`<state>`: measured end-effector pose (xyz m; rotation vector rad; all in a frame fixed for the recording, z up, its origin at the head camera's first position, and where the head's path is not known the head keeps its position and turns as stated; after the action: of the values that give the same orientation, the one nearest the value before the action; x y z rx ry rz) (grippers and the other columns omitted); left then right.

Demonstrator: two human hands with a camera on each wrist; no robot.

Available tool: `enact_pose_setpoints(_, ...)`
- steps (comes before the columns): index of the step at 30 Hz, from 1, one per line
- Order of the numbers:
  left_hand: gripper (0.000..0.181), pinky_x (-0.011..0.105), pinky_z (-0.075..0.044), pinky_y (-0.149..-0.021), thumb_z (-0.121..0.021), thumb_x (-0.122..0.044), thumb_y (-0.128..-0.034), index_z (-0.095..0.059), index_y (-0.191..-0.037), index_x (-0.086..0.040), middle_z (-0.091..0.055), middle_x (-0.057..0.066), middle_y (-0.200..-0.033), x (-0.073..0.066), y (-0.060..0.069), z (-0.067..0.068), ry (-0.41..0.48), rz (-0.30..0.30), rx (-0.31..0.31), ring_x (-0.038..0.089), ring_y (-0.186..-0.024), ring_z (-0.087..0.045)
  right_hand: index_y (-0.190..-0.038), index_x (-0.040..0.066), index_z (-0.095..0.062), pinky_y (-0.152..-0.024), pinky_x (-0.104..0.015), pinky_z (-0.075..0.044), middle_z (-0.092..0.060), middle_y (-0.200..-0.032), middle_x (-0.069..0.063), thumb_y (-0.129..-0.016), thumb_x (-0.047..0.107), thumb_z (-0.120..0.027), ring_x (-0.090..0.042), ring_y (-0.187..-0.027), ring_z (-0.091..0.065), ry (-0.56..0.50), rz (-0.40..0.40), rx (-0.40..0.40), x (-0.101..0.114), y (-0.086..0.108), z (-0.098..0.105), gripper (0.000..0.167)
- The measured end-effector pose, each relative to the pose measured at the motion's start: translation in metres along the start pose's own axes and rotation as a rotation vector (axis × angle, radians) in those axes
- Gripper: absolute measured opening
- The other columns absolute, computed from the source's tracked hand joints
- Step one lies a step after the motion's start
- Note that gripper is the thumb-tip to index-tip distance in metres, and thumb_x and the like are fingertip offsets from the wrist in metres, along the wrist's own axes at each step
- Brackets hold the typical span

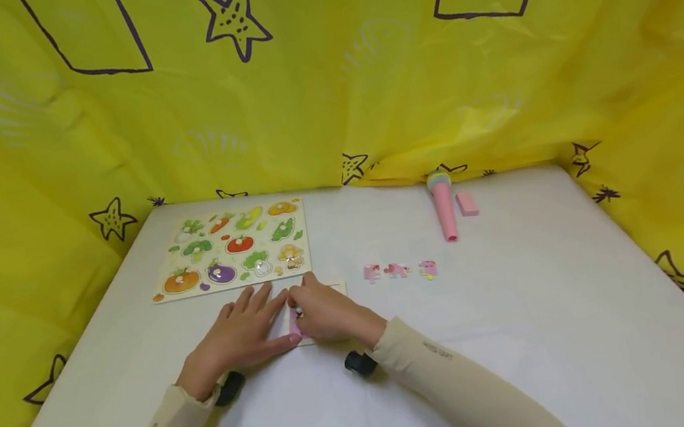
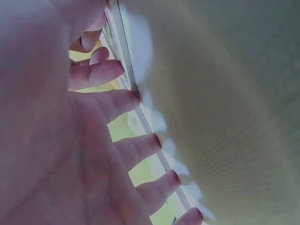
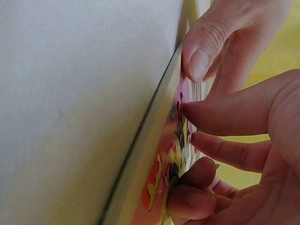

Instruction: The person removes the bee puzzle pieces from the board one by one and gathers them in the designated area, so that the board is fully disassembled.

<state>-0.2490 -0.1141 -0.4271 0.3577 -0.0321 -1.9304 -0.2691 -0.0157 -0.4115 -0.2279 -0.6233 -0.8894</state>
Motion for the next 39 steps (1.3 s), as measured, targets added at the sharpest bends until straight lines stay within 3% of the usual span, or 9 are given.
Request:
enact_pose_setpoints(5, 0.084, 0.072, -0.025, -0.119, -0.065, -0.061, -0.1004, -0.040, -0.168, -0.018, -0.027, 0.020, -0.173, 0.004, 0.001, -0.002, -0.007, 0.021, -0.001, 0.050, -0.157, -0.021, -0.116, 0.005, -0.066, -0.075, -0.037, -0.050, -0.049, -0.115, -0.012, -0.093, -0.001, -0.074, -0.023, -0.085, -0.057, -0.030, 0.042, -0.022, 0.002, 0.000, 0.000, 0.024)
enact_pose_setpoints(9, 0.084, 0.073, -0.025, -0.118, -0.066, -0.061, -0.0996, -0.040, -0.168, -0.021, -0.028, 0.020, -0.173, 0.001, -0.001, -0.002, 0.018, 0.004, -0.012, 0.051, -0.157, -0.022, -0.114, 0.009, -0.062, -0.075, -0.037, -0.049, -0.050, -0.113, -0.011, -0.092, -0.001, -0.075, -0.023, -0.086, -0.056, -0.034, 0.048, -0.059, -0.001, 0.002, 0.003, 0.027)
enact_pose_setpoints(17, 0.083, 0.073, -0.026, -0.118, -0.067, -0.061, -0.0992, -0.040, -0.167, -0.021, -0.029, 0.021, -0.172, -0.002, -0.002, 0.000, 0.020, 0.003, -0.017, 0.050, -0.157, -0.022, -0.110, 0.006, -0.067, -0.086, -0.040, -0.051, -0.064, -0.104, -0.006, -0.091, -0.003, -0.072, -0.024, -0.096, -0.061, -0.052, 0.102, -0.092, -0.001, 0.002, 0.009, 0.022)
enact_pose_setpoints(26, 0.082, 0.073, -0.025, -0.118, -0.067, -0.060, -0.1001, -0.039, -0.168, -0.023, -0.028, 0.022, -0.172, 0.000, -0.001, -0.001, 0.021, -0.008, -0.013, 0.052, -0.157, -0.022, -0.111, 0.004, -0.075, -0.068, -0.029, -0.046, -0.064, -0.087, 0.000, -0.097, -0.006, -0.066, -0.015, -0.076, -0.055, -0.126, 0.093, -0.073, -0.003, -0.002, 0.010, 0.020)
enact_pose_setpoints(39, 0.085, 0.072, -0.023, -0.120, -0.066, -0.063, -0.0990, -0.043, -0.166, -0.016, -0.028, 0.019, -0.173, 0.001, -0.001, -0.002, 0.018, 0.016, -0.002, 0.050, -0.157, -0.021, -0.105, 0.003, -0.076, -0.071, -0.028, -0.048, -0.062, -0.082, 0.003, -0.095, -0.004, -0.068, -0.012, -0.075, -0.054, -0.204, 0.083, -0.176, -0.010, 0.004, 0.021, 0.014)
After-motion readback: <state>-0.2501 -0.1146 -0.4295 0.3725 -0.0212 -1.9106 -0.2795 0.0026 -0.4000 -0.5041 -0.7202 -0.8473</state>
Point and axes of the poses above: each hand's wrist, its own y-axis away from the middle knuckle, its own z-axis out of the back of the hand, x = y × z, the point moved 10 cm from there along -y, towards the middle knuckle
